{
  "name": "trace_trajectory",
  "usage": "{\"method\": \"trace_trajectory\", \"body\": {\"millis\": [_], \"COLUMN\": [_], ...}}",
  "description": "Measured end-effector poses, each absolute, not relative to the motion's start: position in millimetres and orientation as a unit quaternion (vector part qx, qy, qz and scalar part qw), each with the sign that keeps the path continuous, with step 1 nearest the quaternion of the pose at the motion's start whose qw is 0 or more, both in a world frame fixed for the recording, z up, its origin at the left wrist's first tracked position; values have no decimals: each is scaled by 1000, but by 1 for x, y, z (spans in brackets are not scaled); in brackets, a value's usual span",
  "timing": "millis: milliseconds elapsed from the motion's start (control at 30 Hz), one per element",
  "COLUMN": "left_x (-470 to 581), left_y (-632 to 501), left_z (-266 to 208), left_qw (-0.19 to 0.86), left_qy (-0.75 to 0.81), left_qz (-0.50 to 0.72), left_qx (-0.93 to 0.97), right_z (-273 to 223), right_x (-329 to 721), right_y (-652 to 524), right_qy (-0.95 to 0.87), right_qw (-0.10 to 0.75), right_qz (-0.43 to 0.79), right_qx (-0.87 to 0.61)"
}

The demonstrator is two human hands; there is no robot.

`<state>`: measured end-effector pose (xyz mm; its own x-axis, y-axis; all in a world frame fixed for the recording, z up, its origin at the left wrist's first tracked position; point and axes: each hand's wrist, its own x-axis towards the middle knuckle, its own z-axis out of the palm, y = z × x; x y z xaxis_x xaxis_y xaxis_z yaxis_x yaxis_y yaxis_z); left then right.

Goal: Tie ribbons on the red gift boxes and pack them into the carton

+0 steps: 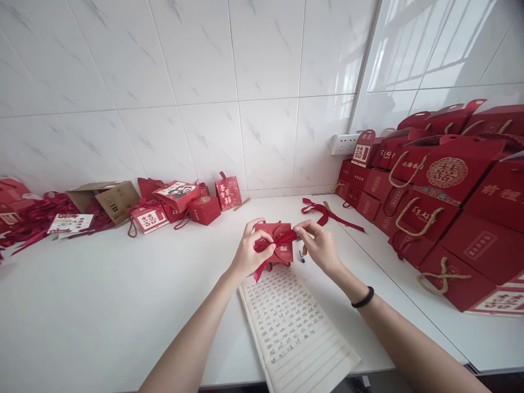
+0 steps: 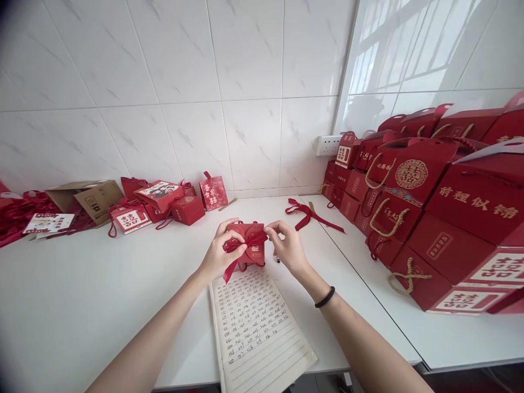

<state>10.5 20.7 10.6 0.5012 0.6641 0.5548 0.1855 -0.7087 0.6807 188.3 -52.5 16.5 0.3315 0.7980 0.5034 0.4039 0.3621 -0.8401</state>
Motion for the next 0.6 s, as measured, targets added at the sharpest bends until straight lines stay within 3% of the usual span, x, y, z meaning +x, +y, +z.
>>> {"method": "trace_trajectory", "body": {"millis": [300, 467, 600], "left_x": [10, 12, 13], "left_y": [22, 22, 22], "left_z": [8, 9, 9], "left_qw": [274, 284, 294], "left_qy": [243, 247, 246], "left_qz": [424, 427, 433], "left_qx": [828, 822, 816], "right_z": [14, 14, 14], "right_x": [186, 188, 191], "right_y": [-49, -47, -50], "right_qy": [-499, -496, -527], "right_qw": [589, 554, 533], "right_qz": [296, 246, 141], "right_qx": [-563, -621, -647]}}
